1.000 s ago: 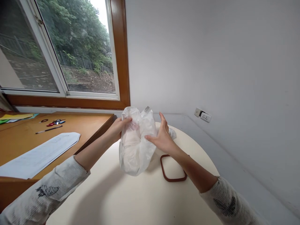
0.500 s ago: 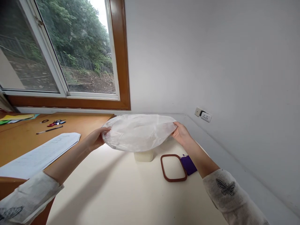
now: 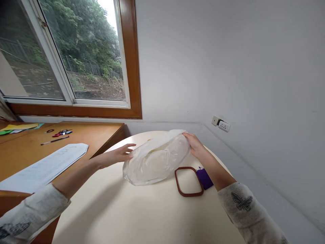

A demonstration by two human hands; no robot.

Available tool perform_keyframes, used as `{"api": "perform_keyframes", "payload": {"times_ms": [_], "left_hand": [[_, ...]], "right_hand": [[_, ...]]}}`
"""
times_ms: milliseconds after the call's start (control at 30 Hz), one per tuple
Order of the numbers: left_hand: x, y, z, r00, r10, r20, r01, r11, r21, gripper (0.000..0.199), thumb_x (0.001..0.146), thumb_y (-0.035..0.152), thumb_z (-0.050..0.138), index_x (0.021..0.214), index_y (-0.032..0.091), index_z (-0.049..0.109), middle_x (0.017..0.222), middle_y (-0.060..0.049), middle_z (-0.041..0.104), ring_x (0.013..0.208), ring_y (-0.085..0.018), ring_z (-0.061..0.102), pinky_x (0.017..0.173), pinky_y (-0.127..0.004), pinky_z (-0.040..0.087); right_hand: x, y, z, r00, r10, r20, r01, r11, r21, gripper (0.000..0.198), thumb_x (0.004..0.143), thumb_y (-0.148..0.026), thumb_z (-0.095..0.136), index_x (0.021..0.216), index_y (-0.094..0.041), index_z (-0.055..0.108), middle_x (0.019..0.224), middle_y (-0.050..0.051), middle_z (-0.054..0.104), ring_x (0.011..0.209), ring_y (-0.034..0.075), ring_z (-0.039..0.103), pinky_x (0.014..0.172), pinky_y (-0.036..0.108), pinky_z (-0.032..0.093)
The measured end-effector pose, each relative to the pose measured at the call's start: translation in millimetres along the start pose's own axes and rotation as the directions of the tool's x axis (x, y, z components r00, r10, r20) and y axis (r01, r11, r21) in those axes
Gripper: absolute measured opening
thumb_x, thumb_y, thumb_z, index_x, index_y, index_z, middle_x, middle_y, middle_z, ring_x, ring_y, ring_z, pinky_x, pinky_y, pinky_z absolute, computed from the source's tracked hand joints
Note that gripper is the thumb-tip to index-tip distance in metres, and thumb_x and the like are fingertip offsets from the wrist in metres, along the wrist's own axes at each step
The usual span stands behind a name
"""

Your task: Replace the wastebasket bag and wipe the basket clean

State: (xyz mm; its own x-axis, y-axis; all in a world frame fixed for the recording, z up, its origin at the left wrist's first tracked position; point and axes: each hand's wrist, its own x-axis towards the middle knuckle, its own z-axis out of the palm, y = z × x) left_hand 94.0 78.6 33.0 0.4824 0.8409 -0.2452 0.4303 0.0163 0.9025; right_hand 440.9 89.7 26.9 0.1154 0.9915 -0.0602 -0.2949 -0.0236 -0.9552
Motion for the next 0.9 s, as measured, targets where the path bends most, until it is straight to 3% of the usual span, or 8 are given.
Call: {"api": "perform_keyframes", "payload": {"times_ms": [133,300,400,500,667,767,900], "left_hand": [[21.4,8.8,21.0,0.995,0.021,-0.099,-0.008,0.993,0.121,0.076,0.057,0.042,0.074,0.124,0.025,0.041,0.108,-0.008,0.062,0.092,-0.025,0.061,0.074,-0.033,0.049],[33.2,13.7,22.0,0.967,0.145,-0.207,-0.11,0.979,0.173,0.04,0.056,0.046,0.071,0.082,0.017,0.061,0.077,-0.003,0.066,0.071,-0.022,0.061,0.055,-0.026,0.043],[34.9,16.4,16.7,0.963,0.148,-0.226,-0.146,0.989,0.025,0.03,0.061,0.042,0.068,0.073,0.016,0.062,0.067,-0.001,0.062,0.061,-0.017,0.058,0.051,-0.024,0.039],[38.4,17.1,9.7,0.954,0.089,-0.287,-0.15,0.968,-0.199,0.025,0.063,0.037,0.068,0.064,0.015,0.058,0.056,0.002,0.055,0.048,-0.011,0.05,0.044,-0.02,0.033],[49.1,12.7,-4.1,0.947,0.032,-0.32,-0.207,0.82,-0.534,0.021,0.061,0.024,0.07,0.057,0.014,0.052,0.054,0.003,0.054,0.048,-0.008,0.05,0.045,-0.018,0.036],[56.5,9.6,-6.0,0.945,0.008,-0.326,-0.207,0.788,-0.579,0.013,0.066,0.022,0.065,0.064,0.013,0.055,0.06,0.001,0.057,0.052,-0.009,0.054,0.048,-0.019,0.041],[70.2,6.5,0.1,0.941,-0.029,-0.337,-0.199,0.756,-0.623,0.009,0.071,0.022,0.057,0.074,0.014,0.058,0.061,-0.001,0.059,0.055,-0.012,0.059,0.054,-0.023,0.046]], "right_hand": [[-5.2,0.4,3.7,0.994,0.014,0.105,-0.001,0.991,-0.13,0.022,0.072,-0.036,0.065,0.083,-0.017,0.065,0.074,0.003,0.066,0.064,0.014,0.06,0.054,0.021,0.048],[-7.4,-3.7,-12.0,0.963,0.061,0.263,0.003,0.972,-0.237,0.043,0.073,-0.049,0.062,0.103,-0.019,0.061,0.096,0.008,0.067,0.084,0.019,0.062,0.069,0.025,0.051],[-3.8,-1.8,-26.5,0.919,0.171,0.354,-0.05,0.943,-0.328,0.043,0.068,-0.04,0.07,0.104,-0.017,0.062,0.099,0.009,0.067,0.084,0.019,0.063,0.072,0.027,0.05],[2.9,5.3,-37.8,0.892,0.265,0.366,-0.094,0.902,-0.422,0.037,0.065,-0.031,0.074,0.096,-0.013,0.065,0.094,0.01,0.069,0.079,0.019,0.063,0.07,0.027,0.049],[12.0,20.1,-42.9,0.914,0.15,0.377,-0.074,0.975,-0.209,0.027,0.073,-0.031,0.065,0.095,-0.015,0.066,0.096,0.008,0.068,0.088,0.017,0.062,0.08,0.027,0.047],[15.6,26.4,-39.4,0.929,0.115,0.353,-0.081,0.991,-0.11,0.026,0.074,-0.031,0.063,0.096,-0.017,0.064,0.097,0.008,0.068,0.091,0.018,0.061,0.081,0.029,0.047],[27.1,35.0,-31.3,0.966,0.086,0.243,-0.071,0.995,-0.072,0.019,0.071,-0.032,0.063,0.085,-0.018,0.064,0.083,0.005,0.069,0.08,0.018,0.063,0.074,0.028,0.049]]}}
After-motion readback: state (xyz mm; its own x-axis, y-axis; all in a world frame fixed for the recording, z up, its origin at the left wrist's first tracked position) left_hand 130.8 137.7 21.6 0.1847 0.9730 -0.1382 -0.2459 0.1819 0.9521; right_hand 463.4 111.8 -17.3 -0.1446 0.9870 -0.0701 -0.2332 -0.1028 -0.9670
